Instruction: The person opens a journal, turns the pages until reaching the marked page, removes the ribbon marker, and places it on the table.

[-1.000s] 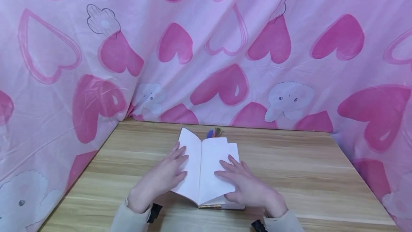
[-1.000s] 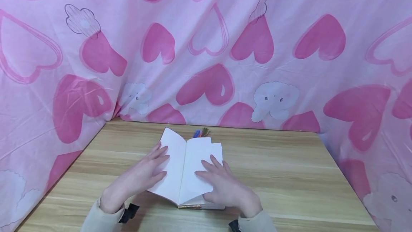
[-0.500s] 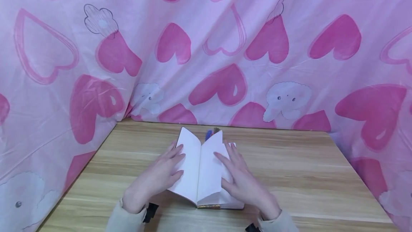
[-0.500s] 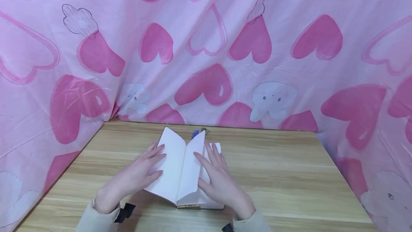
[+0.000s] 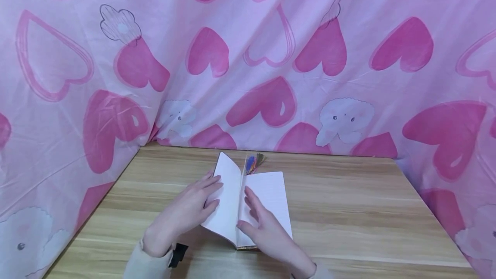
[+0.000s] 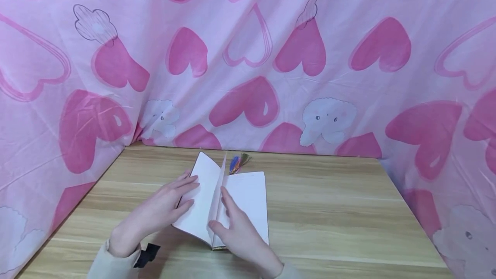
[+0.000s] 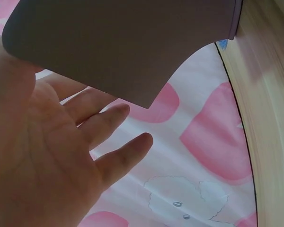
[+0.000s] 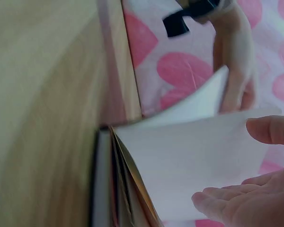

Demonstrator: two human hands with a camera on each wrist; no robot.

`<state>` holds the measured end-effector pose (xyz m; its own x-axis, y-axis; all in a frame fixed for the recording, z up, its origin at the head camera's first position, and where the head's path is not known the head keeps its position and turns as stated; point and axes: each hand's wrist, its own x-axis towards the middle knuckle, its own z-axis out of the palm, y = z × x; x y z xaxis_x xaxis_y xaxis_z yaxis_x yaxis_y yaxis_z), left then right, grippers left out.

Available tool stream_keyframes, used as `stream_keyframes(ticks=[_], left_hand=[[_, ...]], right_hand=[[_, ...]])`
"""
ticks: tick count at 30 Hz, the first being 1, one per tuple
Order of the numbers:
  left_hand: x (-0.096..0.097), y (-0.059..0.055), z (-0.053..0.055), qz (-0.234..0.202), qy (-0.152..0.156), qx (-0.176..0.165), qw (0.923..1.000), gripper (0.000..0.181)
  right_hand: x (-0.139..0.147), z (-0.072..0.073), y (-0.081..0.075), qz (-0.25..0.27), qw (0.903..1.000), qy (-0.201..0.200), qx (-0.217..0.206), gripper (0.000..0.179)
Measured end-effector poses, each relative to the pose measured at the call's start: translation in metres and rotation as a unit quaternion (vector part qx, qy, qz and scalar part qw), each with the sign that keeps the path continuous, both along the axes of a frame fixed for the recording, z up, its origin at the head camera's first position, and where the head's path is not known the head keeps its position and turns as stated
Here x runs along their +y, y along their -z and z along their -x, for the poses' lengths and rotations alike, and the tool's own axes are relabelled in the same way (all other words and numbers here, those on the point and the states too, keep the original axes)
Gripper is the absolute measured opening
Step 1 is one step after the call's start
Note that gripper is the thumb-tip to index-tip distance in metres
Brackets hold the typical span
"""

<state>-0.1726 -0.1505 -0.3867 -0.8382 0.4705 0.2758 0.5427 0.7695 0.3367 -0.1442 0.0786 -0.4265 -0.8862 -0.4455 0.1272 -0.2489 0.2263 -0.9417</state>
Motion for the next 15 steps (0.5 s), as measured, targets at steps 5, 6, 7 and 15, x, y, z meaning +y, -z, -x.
stream_keyframes(ticks=[5, 6, 7, 15], left_hand=[[0.001, -0.003, 0.000, -0.014, 0.005, 0.015, 0.9998, 0.038], [0.002, -0.003, 0.000, -0.017, 0.006, 0.018, 0.9997, 0.038], [0.002, -0.004, 0.000, -0.020, 0.007, 0.023, 0.9995, 0.037], [0.010, -0.012, -0.007, -0.028, 0.022, 0.079, 0.9963, 0.037]], right_hand=[[-0.009, -0.010, 0.005, -0.040, 0.9982, -0.033, 0.032, 0.072], [-0.011, -0.012, 0.005, -0.046, 0.9976, -0.038, 0.036, 0.071], [-0.012, -0.013, 0.006, -0.051, 0.9970, -0.044, 0.039, 0.071], [-0.016, -0.019, 0.009, -0.108, 0.9910, -0.058, 0.054, 0.068]])
